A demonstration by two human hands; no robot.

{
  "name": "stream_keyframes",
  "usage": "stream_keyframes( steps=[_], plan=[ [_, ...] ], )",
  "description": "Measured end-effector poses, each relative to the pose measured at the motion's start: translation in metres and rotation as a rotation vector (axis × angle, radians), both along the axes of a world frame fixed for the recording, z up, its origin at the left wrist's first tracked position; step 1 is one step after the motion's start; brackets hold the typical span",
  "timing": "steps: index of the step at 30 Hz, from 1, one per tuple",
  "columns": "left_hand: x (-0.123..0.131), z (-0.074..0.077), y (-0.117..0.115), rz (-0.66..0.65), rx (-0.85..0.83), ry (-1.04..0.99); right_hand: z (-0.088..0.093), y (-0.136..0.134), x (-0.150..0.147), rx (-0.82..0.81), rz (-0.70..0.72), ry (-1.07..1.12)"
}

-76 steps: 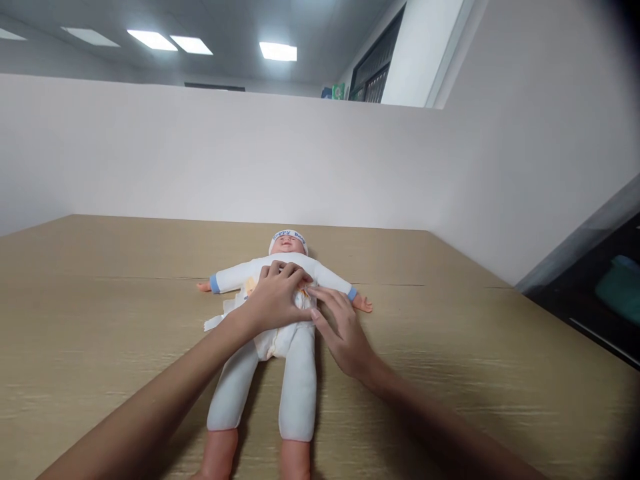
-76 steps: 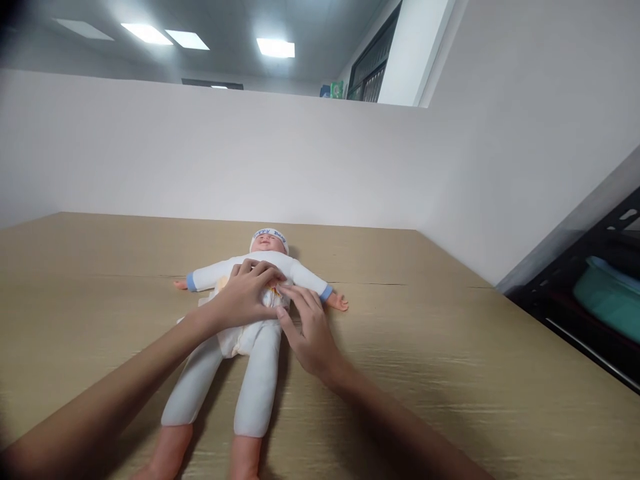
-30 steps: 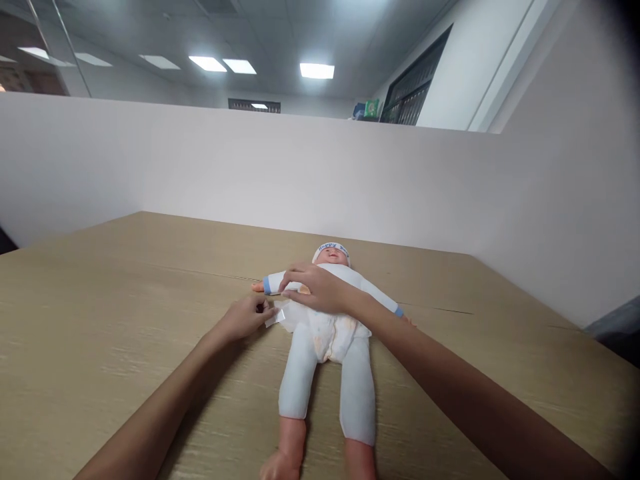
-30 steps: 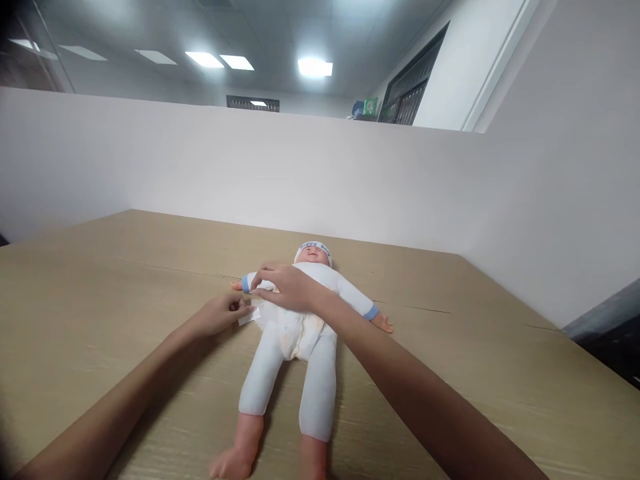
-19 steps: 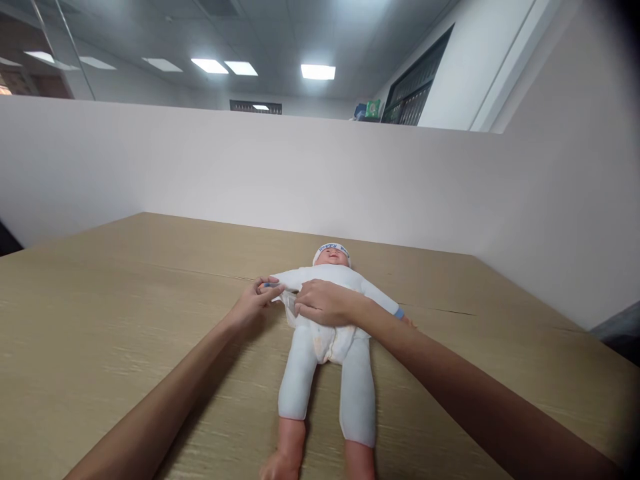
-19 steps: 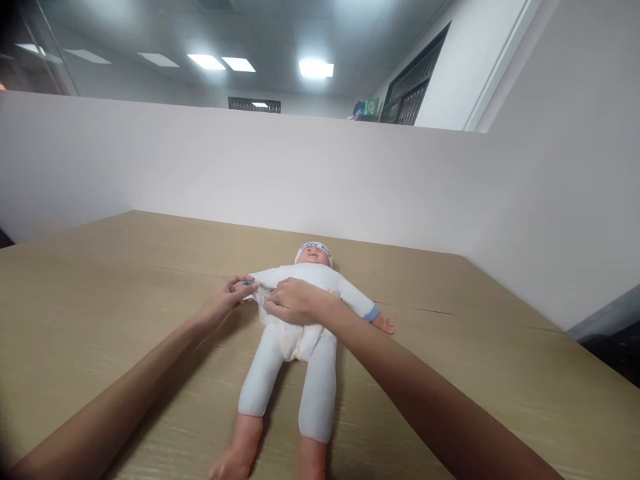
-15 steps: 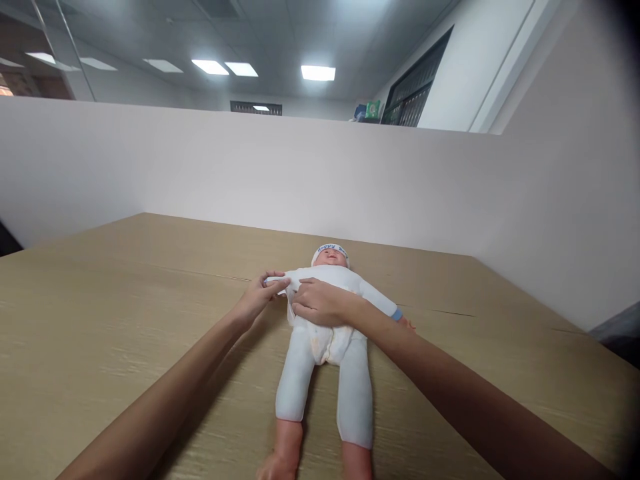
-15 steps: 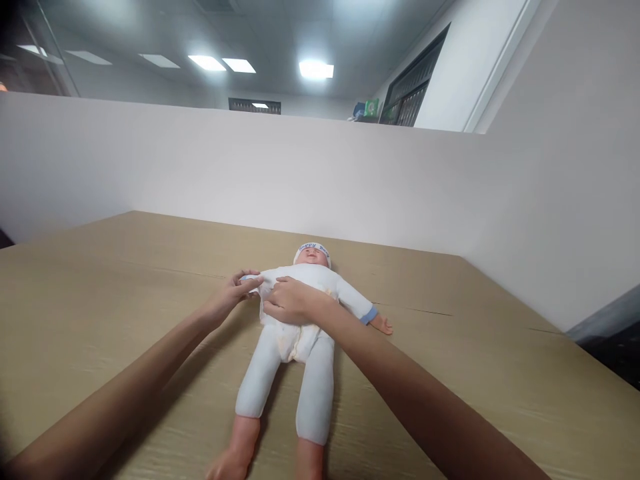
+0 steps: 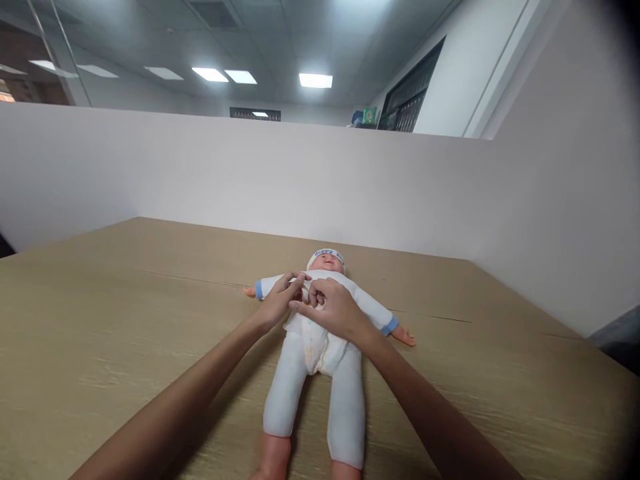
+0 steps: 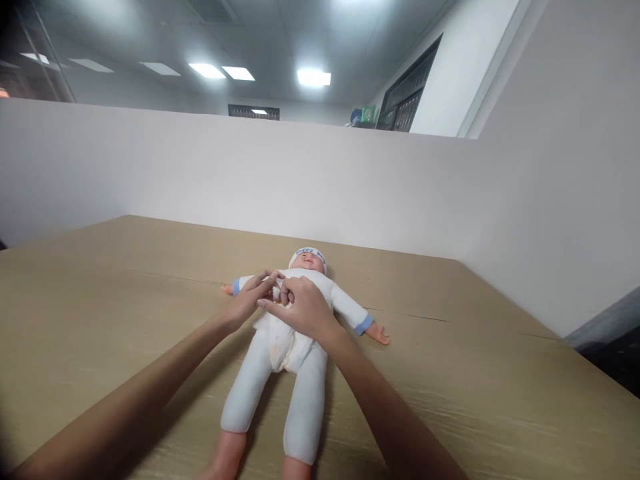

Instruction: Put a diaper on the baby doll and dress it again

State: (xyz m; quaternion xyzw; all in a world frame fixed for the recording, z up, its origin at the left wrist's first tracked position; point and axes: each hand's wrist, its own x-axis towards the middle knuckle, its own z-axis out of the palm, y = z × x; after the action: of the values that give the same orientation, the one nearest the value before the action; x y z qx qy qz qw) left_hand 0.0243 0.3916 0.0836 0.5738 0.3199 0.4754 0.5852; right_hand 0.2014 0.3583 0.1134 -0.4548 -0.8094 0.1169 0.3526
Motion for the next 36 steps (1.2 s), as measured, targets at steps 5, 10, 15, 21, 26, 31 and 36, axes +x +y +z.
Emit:
stream_keyframes(
  steps=[5, 10, 15, 21, 26, 31, 36],
  plan=[
    [-0.015, -0.033, 0.001, 0.120, 0.150, 0.026, -0.009, 0.004, -0.003, 0.083, -0.072, 0.003],
    [-0.025, -0.050, 0.001, 0.063, 0.179, 0.142, -0.009, 0.003, -0.001, 0.091, -0.117, 0.021],
    [-0.023, -0.051, 0.003, -0.033, 0.151, 0.138, -0.009, -0.001, 0.003, 0.120, -0.169, -0.056],
    [-0.021, -0.056, 0.005, 0.010, 0.251, 0.258, -0.006, 0.005, 0.019, -0.018, -0.139, 0.033],
    [-0.012, -0.036, -0.018, 0.378, 0.276, 0.295, 0.000, -0.004, 0.024, 0.052, -0.154, 0.161],
    [-0.022, 0.000, -0.090, 0.187, 0.501, 0.404, 0.006, -0.090, 0.025, 0.103, 0.000, 0.146],
    [-0.040, 0.000, -0.134, -0.144, 0.474, 0.673, -0.016, -0.162, 0.042, -0.220, 0.187, -0.155]
  ],
)
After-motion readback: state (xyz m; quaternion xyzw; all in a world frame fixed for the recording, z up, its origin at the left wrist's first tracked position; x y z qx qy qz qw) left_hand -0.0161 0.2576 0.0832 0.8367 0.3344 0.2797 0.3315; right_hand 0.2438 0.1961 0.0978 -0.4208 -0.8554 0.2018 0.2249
